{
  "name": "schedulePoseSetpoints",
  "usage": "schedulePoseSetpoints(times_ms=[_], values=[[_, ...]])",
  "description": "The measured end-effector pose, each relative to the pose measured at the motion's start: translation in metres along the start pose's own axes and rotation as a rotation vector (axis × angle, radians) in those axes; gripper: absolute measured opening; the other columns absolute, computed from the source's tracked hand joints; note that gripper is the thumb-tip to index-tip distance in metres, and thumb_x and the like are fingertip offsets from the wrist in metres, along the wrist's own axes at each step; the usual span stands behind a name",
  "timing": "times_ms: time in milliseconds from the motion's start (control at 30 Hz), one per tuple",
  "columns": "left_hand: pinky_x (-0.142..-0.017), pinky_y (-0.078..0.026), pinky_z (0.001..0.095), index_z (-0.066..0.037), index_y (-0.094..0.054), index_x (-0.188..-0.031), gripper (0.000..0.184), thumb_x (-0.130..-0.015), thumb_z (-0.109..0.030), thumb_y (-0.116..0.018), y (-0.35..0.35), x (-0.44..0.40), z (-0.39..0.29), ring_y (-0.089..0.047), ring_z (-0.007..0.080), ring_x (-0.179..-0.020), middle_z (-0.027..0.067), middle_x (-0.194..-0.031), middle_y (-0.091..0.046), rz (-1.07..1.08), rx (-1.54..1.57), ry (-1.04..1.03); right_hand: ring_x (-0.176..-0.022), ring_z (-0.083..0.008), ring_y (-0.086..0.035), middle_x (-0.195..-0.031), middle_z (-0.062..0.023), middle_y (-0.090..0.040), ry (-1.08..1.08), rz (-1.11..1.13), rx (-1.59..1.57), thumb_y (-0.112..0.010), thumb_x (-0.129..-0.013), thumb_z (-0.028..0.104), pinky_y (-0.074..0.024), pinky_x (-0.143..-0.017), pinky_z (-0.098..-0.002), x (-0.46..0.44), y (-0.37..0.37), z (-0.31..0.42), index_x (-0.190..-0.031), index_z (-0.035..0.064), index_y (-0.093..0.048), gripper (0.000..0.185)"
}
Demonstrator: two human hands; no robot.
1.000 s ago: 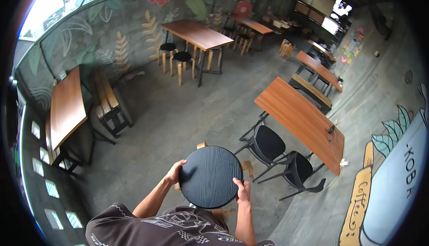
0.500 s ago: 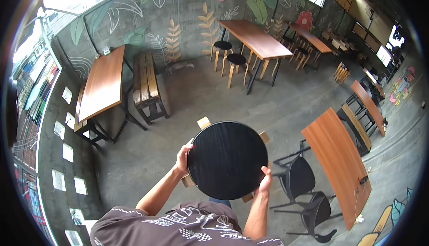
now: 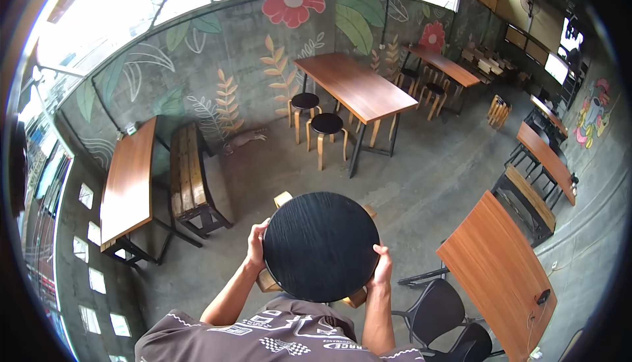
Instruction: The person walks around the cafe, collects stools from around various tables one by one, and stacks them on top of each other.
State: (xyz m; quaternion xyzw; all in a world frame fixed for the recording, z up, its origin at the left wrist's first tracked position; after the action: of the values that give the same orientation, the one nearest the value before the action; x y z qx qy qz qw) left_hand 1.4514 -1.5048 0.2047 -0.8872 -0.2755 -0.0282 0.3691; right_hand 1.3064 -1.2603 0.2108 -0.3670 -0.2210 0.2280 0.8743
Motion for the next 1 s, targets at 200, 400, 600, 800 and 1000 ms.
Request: schedulePoseSetpoints(times_ms=[200,400,600,800,1000], values=[[-0.099,-0.044,0.0392,-0.008,-0.050,-0.134,0.060,-0.084,-0.040,-0.054,-0.042,-0.129,-0.002,-0.056,0.0243,-0.115,0.0094,-0.128,-0.058,0.096,-0.022,0.019,-0.111,-0.0280,-0.059,-0.125,-0.0146,-0.059,0.106,0.020,0.040,-0.055,-0.079,0.023,-0.0481,-0.096,-0.0387,-0.103,0.012,0.054,-0.132,0.0024,-0.052,0.056],[-0.096,-0.045,0.0378,-0.007,-0.054,-0.128,0.053,-0.085,-0.037,-0.053,-0.111,-0.295,0.017,-0.058,0.0222,-0.108,0.0082,-0.121,-0.060,0.206,-0.032,0.128,-0.110,-0.0284,-0.059,-0.124,-0.0154,-0.059,0.233,-0.066,-0.054,-0.057,-0.078,0.025,-0.0499,-0.093,-0.0404,-0.215,0.046,0.115,-0.132,0.0021,-0.051,0.059],[-0.091,-0.047,0.0363,-0.007,-0.055,-0.125,0.051,-0.084,-0.037,-0.053,-0.215,-0.465,0.035,-0.058,0.0201,-0.102,0.0063,-0.115,-0.061,0.400,-0.051,0.306,-0.113,-0.0296,-0.057,-0.126,-0.0137,-0.058,0.390,-0.214,-0.169,-0.057,-0.078,0.026,-0.0482,-0.096,-0.0428,-0.313,0.072,0.195,-0.133,0.0039,-0.050,0.060],[-0.091,-0.046,0.0344,-0.004,-0.055,-0.126,0.052,-0.084,-0.035,-0.054,-0.311,-0.587,0.077,-0.058,0.0190,-0.102,0.0061,-0.116,-0.061,0.506,-0.152,0.387,-0.112,-0.0304,-0.058,-0.125,-0.0142,-0.059,0.553,-0.372,-0.184,-0.057,-0.078,0.024,-0.0493,-0.095,-0.0439,-0.372,0.119,0.263,-0.132,0.0043,-0.050,0.058],[-0.089,-0.044,0.0299,-0.001,-0.059,-0.120,0.049,-0.084,-0.034,-0.053,-0.386,-0.693,0.137,-0.057,0.0156,-0.096,0.0052,-0.108,-0.063,0.592,-0.299,0.401,-0.111,-0.0320,-0.059,-0.125,-0.0157,-0.059,0.631,-0.518,-0.232,-0.057,-0.078,0.021,-0.0509,-0.093,-0.0463,-0.428,0.182,0.307,-0.130,0.0050,-0.051,0.054]])
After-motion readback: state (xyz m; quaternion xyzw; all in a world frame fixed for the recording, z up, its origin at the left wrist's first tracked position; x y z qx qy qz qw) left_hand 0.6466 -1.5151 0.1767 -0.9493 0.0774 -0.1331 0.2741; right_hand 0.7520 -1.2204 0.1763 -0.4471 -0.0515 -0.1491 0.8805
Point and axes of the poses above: each hand's wrist, its own x-axis away from the middle knuckle, its own y-axis out of the back of the hand, z = x × y, the point moved 10 cm from there along -x, towards the middle knuckle
